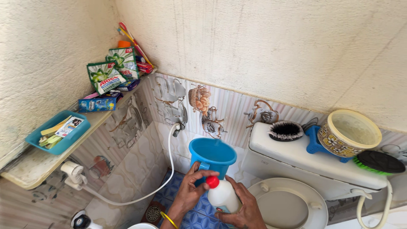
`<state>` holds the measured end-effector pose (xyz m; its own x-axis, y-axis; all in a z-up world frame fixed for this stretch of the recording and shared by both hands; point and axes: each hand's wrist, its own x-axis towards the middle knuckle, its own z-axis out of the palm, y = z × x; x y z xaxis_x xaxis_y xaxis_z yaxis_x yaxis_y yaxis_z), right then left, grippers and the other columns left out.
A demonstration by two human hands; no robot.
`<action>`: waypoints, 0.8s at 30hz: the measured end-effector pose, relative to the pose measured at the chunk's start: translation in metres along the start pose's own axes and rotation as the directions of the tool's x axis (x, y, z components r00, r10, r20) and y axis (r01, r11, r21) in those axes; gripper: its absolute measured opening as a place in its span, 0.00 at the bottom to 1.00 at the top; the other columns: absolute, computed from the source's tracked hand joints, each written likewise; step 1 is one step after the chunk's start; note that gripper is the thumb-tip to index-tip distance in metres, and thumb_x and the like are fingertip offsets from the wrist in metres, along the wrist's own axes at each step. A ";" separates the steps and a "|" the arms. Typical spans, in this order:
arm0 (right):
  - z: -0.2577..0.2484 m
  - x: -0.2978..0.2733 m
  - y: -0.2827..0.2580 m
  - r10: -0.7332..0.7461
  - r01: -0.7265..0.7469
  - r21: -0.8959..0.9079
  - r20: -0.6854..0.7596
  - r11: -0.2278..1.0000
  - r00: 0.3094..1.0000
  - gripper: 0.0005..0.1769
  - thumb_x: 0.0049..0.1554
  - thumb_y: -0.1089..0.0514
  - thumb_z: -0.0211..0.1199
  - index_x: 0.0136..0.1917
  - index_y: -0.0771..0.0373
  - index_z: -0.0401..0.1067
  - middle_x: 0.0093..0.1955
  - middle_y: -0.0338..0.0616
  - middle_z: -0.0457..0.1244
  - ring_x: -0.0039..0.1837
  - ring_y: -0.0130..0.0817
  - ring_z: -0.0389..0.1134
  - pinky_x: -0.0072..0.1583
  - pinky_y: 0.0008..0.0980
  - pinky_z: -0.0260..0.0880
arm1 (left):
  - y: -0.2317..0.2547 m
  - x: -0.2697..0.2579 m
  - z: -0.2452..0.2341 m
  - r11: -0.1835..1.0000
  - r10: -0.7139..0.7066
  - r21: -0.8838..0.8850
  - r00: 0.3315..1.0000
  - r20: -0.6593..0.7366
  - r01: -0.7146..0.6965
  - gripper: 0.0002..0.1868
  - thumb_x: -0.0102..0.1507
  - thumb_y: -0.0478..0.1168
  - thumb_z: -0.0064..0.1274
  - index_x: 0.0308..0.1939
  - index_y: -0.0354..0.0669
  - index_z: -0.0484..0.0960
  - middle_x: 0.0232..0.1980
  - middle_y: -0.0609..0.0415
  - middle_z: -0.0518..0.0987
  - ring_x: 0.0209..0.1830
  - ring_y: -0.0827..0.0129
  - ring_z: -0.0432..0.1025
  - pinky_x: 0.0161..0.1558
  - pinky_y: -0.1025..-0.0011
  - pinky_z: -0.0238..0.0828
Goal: The person pours a cleaning liquid from a white bottle into a blue plastic jug, then uses a toilet brush to scrub the inside of the toilet bowl. The person repeatedly dips the brush into the jug and scrubs the bowl.
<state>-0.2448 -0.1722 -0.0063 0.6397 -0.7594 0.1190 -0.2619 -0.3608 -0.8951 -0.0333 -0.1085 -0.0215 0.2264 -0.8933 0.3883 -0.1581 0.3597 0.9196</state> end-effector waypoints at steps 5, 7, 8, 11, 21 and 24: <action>-0.010 -0.002 0.018 0.115 -0.090 0.219 -0.103 0.971 0.988 0.58 0.31 0.61 0.83 0.74 0.59 0.63 0.61 0.45 0.69 0.62 0.36 0.72 0.65 0.37 0.70 | 0.006 0.000 0.004 0.991 -0.032 -0.133 0.998 -0.049 0.025 0.34 0.63 0.46 0.62 0.72 0.49 0.69 0.67 0.54 0.75 0.62 0.65 0.66 0.65 0.62 0.61; -0.024 0.004 0.030 0.104 -0.037 0.287 -0.223 0.957 0.969 0.53 0.35 0.60 0.81 0.73 0.60 0.63 0.61 0.45 0.68 0.61 0.36 0.72 0.63 0.37 0.73 | 0.013 0.001 0.004 0.963 -0.151 -0.246 0.977 -0.151 0.111 0.45 0.61 0.50 0.60 0.79 0.54 0.55 0.66 0.58 0.75 0.45 0.72 0.68 0.47 0.70 0.67; -0.038 0.013 0.037 0.036 0.056 0.288 -0.303 0.956 0.952 0.52 0.38 0.59 0.80 0.73 0.61 0.62 0.63 0.45 0.66 0.62 0.35 0.71 0.63 0.38 0.73 | 0.014 0.003 0.003 0.948 -0.213 -0.281 0.953 -0.216 0.149 0.47 0.61 0.52 0.58 0.80 0.56 0.51 0.63 0.58 0.78 0.37 0.75 0.68 0.35 0.74 0.66; -0.085 0.031 0.050 0.047 0.072 0.193 -0.550 0.978 0.834 0.55 0.40 0.55 0.78 0.76 0.60 0.54 0.62 0.48 0.65 0.59 0.36 0.70 0.61 0.37 0.72 | 0.008 0.001 -0.006 0.926 -0.307 -0.328 0.876 -0.372 0.185 0.51 0.60 0.55 0.54 0.82 0.58 0.43 0.47 0.55 0.83 0.23 0.80 0.66 0.21 0.79 0.62; -0.164 0.132 0.101 -0.372 0.208 -0.314 -0.852 0.926 0.369 0.55 0.53 0.57 0.81 0.81 0.66 0.49 0.77 0.56 0.50 0.78 0.46 0.55 0.80 0.43 0.55 | -0.006 -0.015 -0.017 0.898 -0.423 -0.379 0.675 -0.604 0.222 0.49 0.59 0.55 0.54 0.80 0.55 0.47 0.20 0.60 0.73 0.16 0.79 0.64 0.16 0.76 0.59; -0.161 0.150 0.118 -0.412 0.185 -0.370 -0.855 0.910 0.315 0.54 0.57 0.57 0.83 0.81 0.67 0.47 0.77 0.56 0.48 0.81 0.47 0.52 0.83 0.44 0.52 | -0.007 -0.017 -0.018 0.863 -0.501 -0.429 0.563 -0.657 0.268 0.44 0.61 0.57 0.53 0.79 0.54 0.56 0.19 0.62 0.68 0.15 0.81 0.61 0.16 0.77 0.58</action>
<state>-0.2963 -0.4156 -0.0253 -0.3083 -0.5539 0.7734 -0.3872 -0.6696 -0.6338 -0.0189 -0.0906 -0.0334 0.8384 -0.5059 -0.2028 0.3361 0.1868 0.9231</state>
